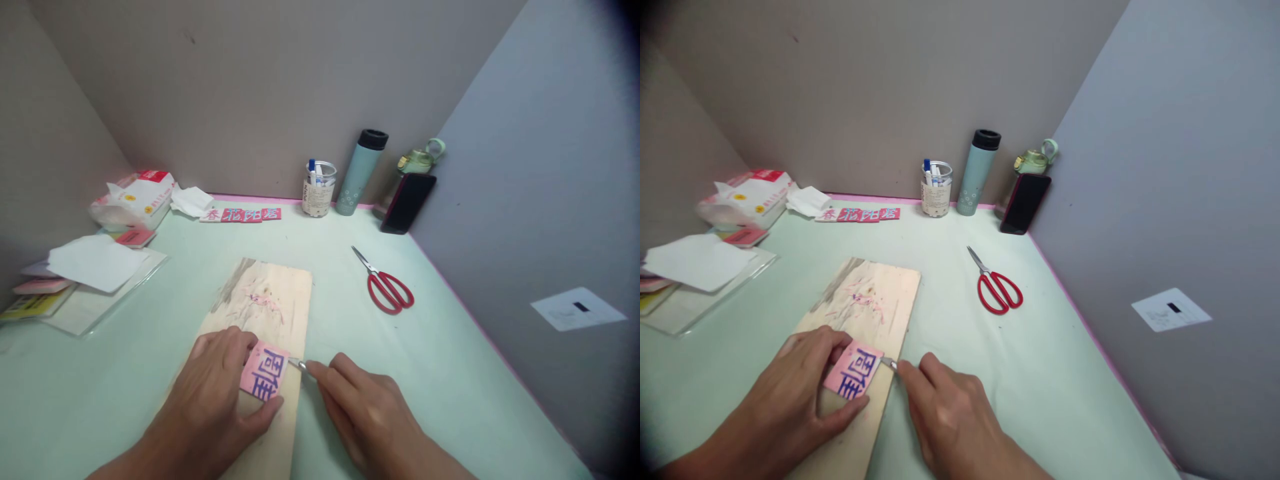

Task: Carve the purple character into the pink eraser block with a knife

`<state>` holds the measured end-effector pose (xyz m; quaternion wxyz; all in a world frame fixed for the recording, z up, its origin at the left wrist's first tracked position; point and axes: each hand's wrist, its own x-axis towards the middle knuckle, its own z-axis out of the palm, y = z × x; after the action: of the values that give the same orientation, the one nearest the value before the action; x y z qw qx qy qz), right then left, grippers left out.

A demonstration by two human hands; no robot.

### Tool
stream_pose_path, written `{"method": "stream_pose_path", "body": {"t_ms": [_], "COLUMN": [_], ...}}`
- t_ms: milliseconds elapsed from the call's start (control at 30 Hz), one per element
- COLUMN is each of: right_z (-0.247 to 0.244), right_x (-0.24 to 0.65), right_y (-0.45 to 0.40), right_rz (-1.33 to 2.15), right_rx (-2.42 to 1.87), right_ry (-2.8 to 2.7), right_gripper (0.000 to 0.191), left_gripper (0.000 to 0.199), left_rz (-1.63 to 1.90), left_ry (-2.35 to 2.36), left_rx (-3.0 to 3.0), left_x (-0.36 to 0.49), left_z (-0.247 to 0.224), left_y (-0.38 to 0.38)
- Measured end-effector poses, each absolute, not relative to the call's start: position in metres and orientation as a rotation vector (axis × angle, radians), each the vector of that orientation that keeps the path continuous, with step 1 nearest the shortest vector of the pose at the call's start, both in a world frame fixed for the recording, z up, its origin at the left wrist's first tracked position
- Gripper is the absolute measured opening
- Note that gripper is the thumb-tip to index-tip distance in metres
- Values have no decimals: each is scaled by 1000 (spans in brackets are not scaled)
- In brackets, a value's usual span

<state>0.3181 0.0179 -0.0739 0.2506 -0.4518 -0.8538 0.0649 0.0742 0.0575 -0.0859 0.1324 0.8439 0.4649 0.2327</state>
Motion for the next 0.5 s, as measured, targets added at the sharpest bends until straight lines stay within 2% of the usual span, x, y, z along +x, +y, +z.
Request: {"method": "stream_pose_path", "body": {"t_ms": [500], "right_z": [-70], "right_x": [317], "right_y": [20], "right_rz": [282], "right_rx": [-1289], "right_ry": [-2310], "right_gripper": [35], "left_gripper": [36], "left_rz": [670], "left_ry": [1375], "left_rx": [2422], "left_x": [77], "left_z": [-87], "left_y": [58]}}
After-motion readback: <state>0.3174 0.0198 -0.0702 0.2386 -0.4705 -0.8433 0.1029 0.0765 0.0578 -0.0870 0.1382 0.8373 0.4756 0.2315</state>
